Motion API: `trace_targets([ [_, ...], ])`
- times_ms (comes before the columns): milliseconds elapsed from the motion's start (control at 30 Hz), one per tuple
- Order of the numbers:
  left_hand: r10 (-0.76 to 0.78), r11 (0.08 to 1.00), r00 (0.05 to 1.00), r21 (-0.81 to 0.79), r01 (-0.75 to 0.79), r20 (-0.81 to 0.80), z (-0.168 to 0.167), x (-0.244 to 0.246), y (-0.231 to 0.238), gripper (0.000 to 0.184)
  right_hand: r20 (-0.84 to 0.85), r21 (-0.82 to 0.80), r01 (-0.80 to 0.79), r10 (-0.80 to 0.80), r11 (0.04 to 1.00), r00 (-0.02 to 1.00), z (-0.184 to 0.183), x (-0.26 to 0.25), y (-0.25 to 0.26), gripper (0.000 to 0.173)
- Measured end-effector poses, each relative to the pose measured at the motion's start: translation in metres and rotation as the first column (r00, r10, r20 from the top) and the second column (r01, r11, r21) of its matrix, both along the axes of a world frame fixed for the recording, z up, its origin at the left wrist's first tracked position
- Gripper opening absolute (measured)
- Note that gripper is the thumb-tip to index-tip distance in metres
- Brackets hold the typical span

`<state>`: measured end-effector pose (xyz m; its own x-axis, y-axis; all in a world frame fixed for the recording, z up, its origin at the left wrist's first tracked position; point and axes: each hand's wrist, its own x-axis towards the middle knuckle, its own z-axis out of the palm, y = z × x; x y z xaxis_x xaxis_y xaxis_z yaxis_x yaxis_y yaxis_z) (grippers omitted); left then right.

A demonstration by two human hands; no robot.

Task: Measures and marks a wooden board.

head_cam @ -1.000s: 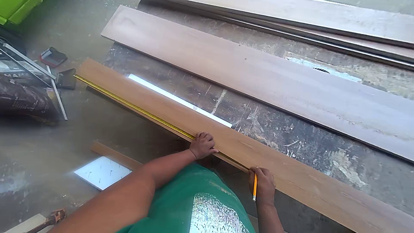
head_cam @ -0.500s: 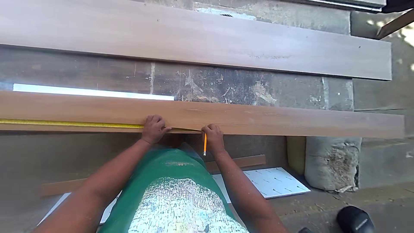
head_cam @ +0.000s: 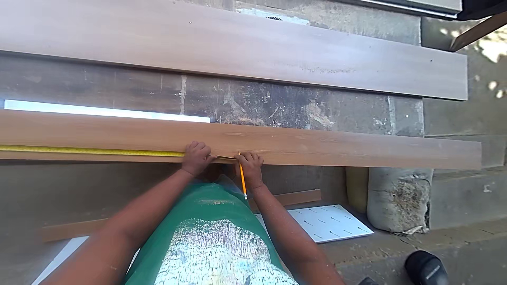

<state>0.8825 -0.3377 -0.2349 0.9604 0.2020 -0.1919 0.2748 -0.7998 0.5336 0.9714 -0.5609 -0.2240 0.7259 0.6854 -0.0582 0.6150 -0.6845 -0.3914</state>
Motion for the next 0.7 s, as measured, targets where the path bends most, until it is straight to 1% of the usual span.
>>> trace_targets([
  [33, 0.003, 1.000, 1.000, -0.005, -0.003, -0.008, -0.001, 0.001, 0.001, 0.038, 0.046, 0.081, -0.030, 0.027, 0.996, 0.999, -0.005, -0.002, 0.001, 0.024],
  [100, 0.010, 1.000, 1.000, -0.014, -0.010, -0.012, -0.001, 0.000, 0.002, 0.039, 0.060, 0.192, -0.084, 0.074, 0.978, 0.995, -0.009, -0.004, 0.003, 0.026],
  [233, 0.032, 0.999, 0.999, -0.020, -0.032, -0.014, -0.001, -0.004, 0.000, 0.040, -0.053, 0.295, -0.145, 0.168, 0.945, 0.984, -0.004, -0.003, 0.008, 0.029],
  [333, 0.023, 1.000, 0.999, -0.015, -0.024, -0.032, -0.002, -0.002, -0.001, 0.040, -0.192, 0.252, -0.134, 0.186, 0.958, 0.964, 0.007, -0.003, 0.014, 0.026],
  [433, 0.013, 1.000, 0.999, -0.027, -0.014, -0.039, -0.002, 0.000, -0.002, 0.040, -0.293, 0.197, -0.120, 0.175, 0.973, 0.940, 0.017, 0.001, 0.016, 0.025],
  [533, 0.012, 0.999, 0.999, -0.043, -0.014, -0.044, -0.001, 0.001, -0.001, 0.040, -0.319, 0.168, -0.110, 0.159, 0.980, 0.934, 0.019, 0.001, 0.017, 0.025],
  [700, 0.022, 0.999, 1.000, -0.035, -0.022, -0.019, -0.002, -0.002, 0.001, 0.038, -0.309, 0.150, -0.109, 0.151, 0.983, 0.939, 0.018, -0.001, 0.022, 0.026],
])
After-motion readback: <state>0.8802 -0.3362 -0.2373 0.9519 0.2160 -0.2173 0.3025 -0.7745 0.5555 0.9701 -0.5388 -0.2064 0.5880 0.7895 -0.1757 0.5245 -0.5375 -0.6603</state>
